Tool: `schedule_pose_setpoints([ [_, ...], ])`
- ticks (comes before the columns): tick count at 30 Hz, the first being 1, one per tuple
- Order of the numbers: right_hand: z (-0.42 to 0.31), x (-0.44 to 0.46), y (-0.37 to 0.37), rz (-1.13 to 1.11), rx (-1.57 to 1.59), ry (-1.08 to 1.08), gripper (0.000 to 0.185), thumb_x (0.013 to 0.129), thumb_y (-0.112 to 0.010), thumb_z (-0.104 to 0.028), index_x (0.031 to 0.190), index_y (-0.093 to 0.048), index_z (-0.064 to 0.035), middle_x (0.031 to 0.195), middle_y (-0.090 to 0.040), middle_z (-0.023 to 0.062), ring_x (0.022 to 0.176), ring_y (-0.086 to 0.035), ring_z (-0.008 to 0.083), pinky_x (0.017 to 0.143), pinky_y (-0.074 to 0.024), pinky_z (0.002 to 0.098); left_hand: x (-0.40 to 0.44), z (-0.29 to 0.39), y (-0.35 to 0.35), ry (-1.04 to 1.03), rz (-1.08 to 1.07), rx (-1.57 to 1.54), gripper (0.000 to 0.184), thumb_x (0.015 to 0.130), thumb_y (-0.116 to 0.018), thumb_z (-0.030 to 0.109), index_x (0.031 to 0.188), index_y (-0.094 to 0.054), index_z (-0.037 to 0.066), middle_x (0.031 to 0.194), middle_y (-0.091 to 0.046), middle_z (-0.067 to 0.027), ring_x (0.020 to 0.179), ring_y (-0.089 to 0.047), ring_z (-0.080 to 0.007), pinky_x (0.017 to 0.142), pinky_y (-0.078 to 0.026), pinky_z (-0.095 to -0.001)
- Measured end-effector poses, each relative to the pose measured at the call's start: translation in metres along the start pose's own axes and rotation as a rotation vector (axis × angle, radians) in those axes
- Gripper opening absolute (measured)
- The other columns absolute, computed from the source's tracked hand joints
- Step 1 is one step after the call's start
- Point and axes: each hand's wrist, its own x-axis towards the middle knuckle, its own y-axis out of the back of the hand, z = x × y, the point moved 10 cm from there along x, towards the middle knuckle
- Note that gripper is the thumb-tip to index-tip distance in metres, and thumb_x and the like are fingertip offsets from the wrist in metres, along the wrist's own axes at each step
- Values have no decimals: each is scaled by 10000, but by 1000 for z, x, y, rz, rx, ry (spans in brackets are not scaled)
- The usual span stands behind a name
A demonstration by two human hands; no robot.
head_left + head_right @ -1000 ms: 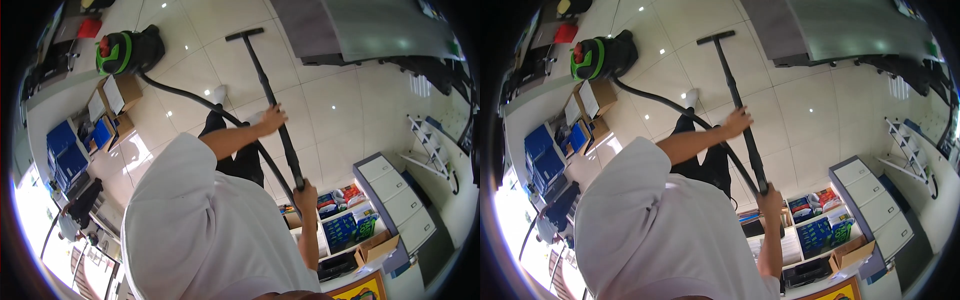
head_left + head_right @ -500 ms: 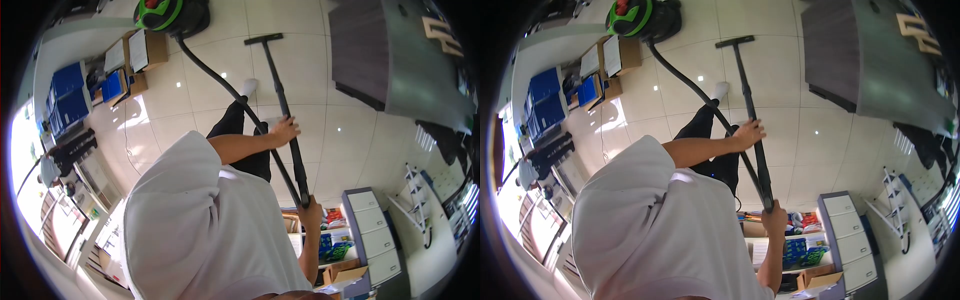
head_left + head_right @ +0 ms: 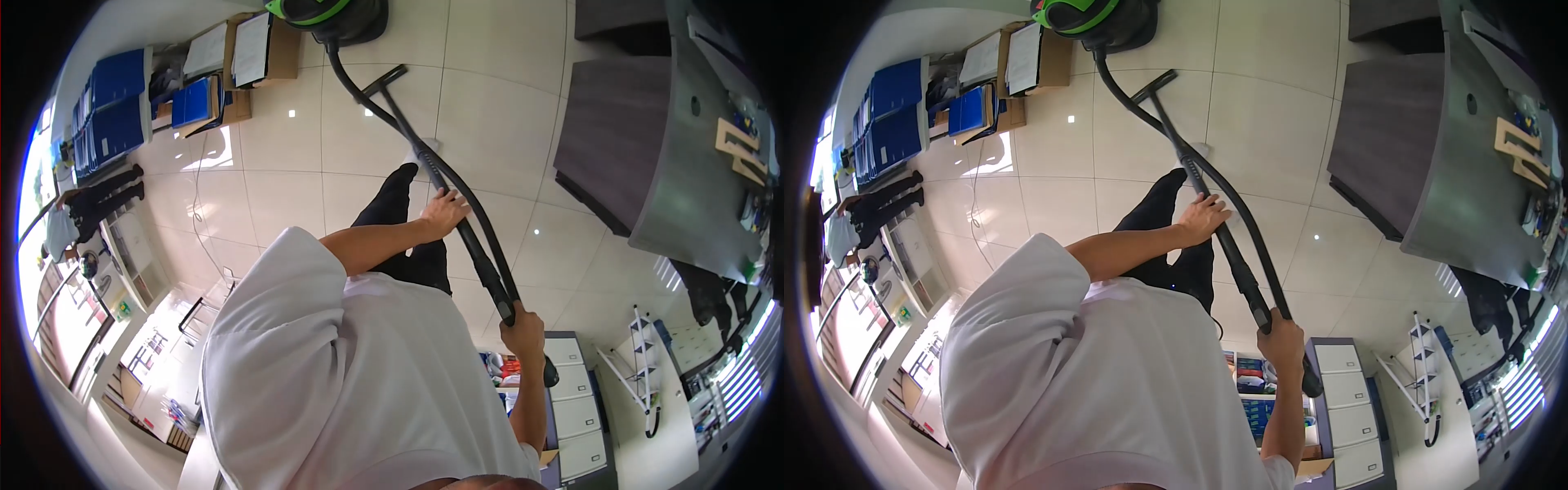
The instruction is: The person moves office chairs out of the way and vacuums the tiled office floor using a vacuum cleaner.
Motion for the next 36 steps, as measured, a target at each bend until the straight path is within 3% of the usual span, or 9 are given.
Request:
schedule_pose_setpoints([
  [7, -63, 137, 10, 99, 12, 174, 344, 786, -743, -169, 1098, -667, -45, 820, -701, 266, 824, -690, 481, 783, -561, 550, 38, -155, 14, 245, 124, 96, 377, 893, -718, 158, 1267, -675, 162, 1401, -600, -118, 1461, -438, -329, 1151, -387, -530],
  [13, 19, 216, 5, 136, 58, 105, 362, 799, -771, -226, 1108, -691, -56, 866, -724, 233, 865, -709, 434, 787, -570, 513, 16, -182, 60, 305, 108, 41, 673, 839, -822, 249, 1453, -555, 175, 1526, -485, -129, 1511, -358, -321, 1210, -332, -555],
  [17, 132, 283, -88, 272, -121, -28, 388, 822, -822, -314, 1104, -692, -81, 1082, -748, 178, 1014, -714, 411, 865, -575, 531, -83, -225, 37, 564, -8, -175, 566, 894, -744, 283, 1404, -575, 103, 1386, -599, -176, 1318, -559, -381, 1113, -456, -485],
  [21, 198, 359, -158, 12, -84, -313, 512, 852, -828, -377, 1236, -668, -78, 1207, -701, 155, 1180, -656, 396, 971, -579, 501, -235, -272, -26, 825, 7, -238, 445, 920, -721, 324, 1284, -624, 88, 1260, -668, -192, 1205, -632, -382, 1011, -516, -490],
  [24, 230, 419, -187, 79, -129, -379, 447, 919, -761, -329, 1290, -639, -112, 1298, -652, 119, 1238, -635, 341, 1000, -572, 508, -347, -284, -67, 980, 53, -198, 426, 901, -736, 334, 1222, -660, 64, 1146, -715, -190, 1101, -686, -362, 946, -551, -469],
  [29, 263, 479, -199, 203, -62, -478, 548, 1003, -624, -251, 1497, -455, -85, 1576, -416, 148, 1530, -315, 365, 1142, -455, 552, -413, -265, -113, 1077, -271, -240, 413, 886, -767, 336, 1200, -676, 84, 1112, -729, -186, 1109, -683, -373, 951, -549, -477],
  [32, 218, 454, -153, 284, -70, -390, 732, 1014, -627, -298, 1632, -275, -122, 1687, -275, 143, 1559, -253, 390, 1162, -442, 588, -372, -304, -65, 904, -73, -66, 369, 869, -782, 290, 1184, -688, 120, 1109, -741, -159, 1075, -694, -370, 927, -561, -485],
  [35, 195, 438, -172, 195, 16, -256, 641, 976, -654, -295, 1549, -446, -99, 1613, -406, 170, 1481, -399, 382, 1141, -467, 514, -300, -364, 49, 676, 295, 230, 366, 882, -766, 264, 1210, -683, 125, 1157, -734, -141, 1081, -690, -380, 921, -558, -485],
  [36, 183, 422, -170, 160, 98, -194, 586, 958, -656, -285, 1491, -533, -76, 1555, -493, 187, 1430, -480, 376, 1110, -492, 486, -244, -402, 142, 791, 334, 211, 388, 898, -747, 251, 1254, -668, 118, 1178, -727, -154, 1099, -681, -392, 929, -550, -491],
])
